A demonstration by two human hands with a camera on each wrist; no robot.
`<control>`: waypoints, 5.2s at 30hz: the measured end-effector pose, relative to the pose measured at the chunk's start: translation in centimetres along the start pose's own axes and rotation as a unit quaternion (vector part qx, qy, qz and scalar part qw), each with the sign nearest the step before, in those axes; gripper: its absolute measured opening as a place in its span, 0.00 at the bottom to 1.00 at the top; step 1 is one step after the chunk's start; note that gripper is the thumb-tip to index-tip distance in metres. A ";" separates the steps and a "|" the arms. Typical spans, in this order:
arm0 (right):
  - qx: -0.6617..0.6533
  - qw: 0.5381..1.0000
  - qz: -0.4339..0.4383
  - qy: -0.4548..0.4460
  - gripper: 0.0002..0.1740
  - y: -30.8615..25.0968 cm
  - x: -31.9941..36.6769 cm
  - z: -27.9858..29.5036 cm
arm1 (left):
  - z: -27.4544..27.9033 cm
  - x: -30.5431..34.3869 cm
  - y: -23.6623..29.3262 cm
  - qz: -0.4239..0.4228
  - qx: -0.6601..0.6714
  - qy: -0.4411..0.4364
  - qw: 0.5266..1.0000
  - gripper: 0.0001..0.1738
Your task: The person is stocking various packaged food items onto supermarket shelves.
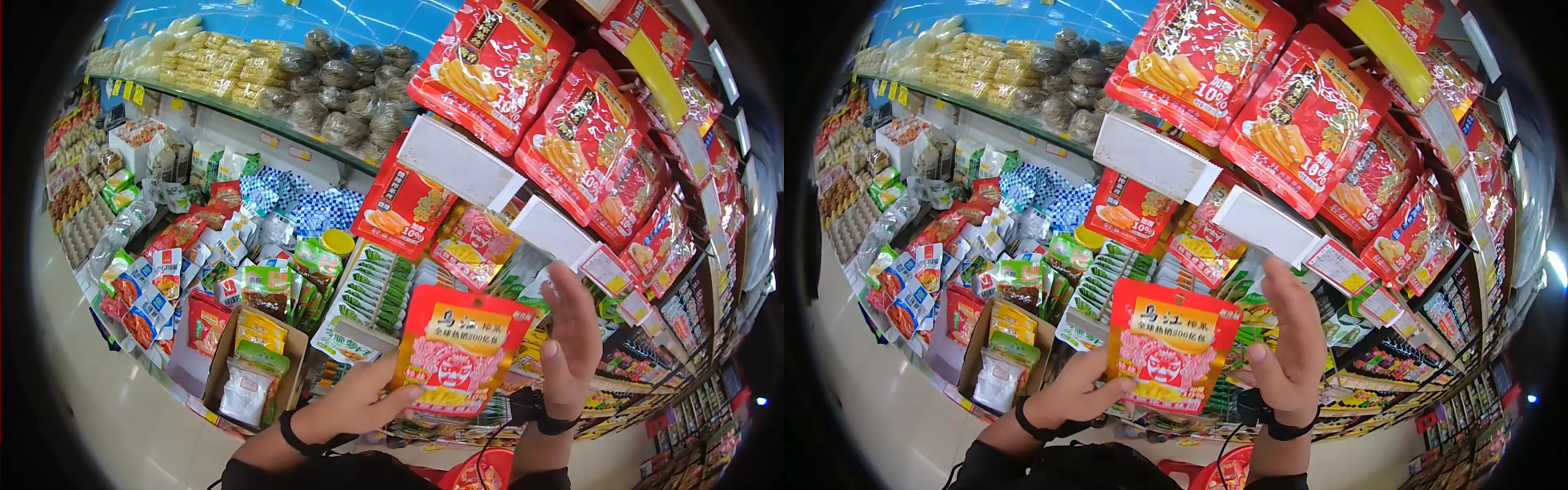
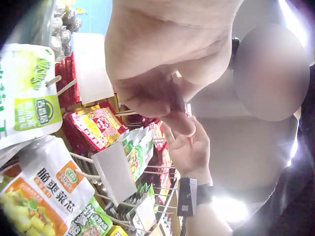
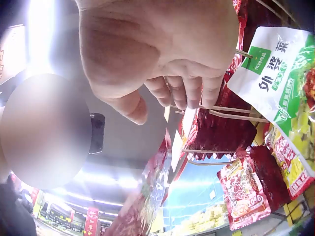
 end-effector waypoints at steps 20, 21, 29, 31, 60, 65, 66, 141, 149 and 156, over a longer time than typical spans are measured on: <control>-0.011 0.999 0.004 0.048 0.39 0.7 -0.1 1.4 | -0.2 -7.1 5.0 -0.093 -0.065 0.046 0.992 0.15; -0.008 0.999 0.002 0.045 0.39 0.7 0.0 1.4 | -0.2 -7.4 5.0 -0.098 -0.076 0.049 0.991 0.16; 0.106 0.994 0.017 -0.012 0.37 0.8 -0.5 1.3 | -0.4 -9.0 5.1 -0.063 -0.061 0.045 0.995 0.16; 0.176 0.982 0.037 -0.055 0.35 0.7 -0.7 1.2 | -0.7 -9.0 5.0 -0.040 -0.037 0.034 0.998 0.15; 0.437 0.860 -0.079 -0.251 0.32 8.0 -7.6 -2.3 | 1.2 -3.0 2.6 -0.144 -0.205 0.125 0.960 0.29; 0.451 0.850 -0.074 -0.262 0.33 9.0 -8.0 -2.4 | 1.3 -2.4 2.3 -0.151 -0.195 0.119 0.962 0.26; 0.453 0.850 -0.063 -0.262 0.33 9.2 -8.0 -2.3 | 1.2 -2.2 2.5 -0.148 -0.191 0.115 0.963 0.25; -0.074 0.289 -0.897 0.325 0.33 6.6 100.3 -1.8 | -37.1 -6.7 -19.0 0.382 -0.379 -0.328 0.777 0.09; -0.093 0.247 -0.854 0.448 0.24 6.2 98.6 -0.7 | -37.3 -6.7 -19.2 0.396 -0.378 -0.310 0.777 0.09; -0.085 0.228 -0.816 0.524 0.19 8.1 95.7 0.9 | -38.2 -7.0 -19.4 0.388 -0.373 -0.325 0.778 0.09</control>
Point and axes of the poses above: each hand's wrist, its own x-axis away from the middle knuckle, its own z-axis out of the back of the hand, y = z × x, the point moved 2 cm from there along -x, towards the middle knuckle, and after that the axes turned 4 degrees about z, right-handed, at the moved point
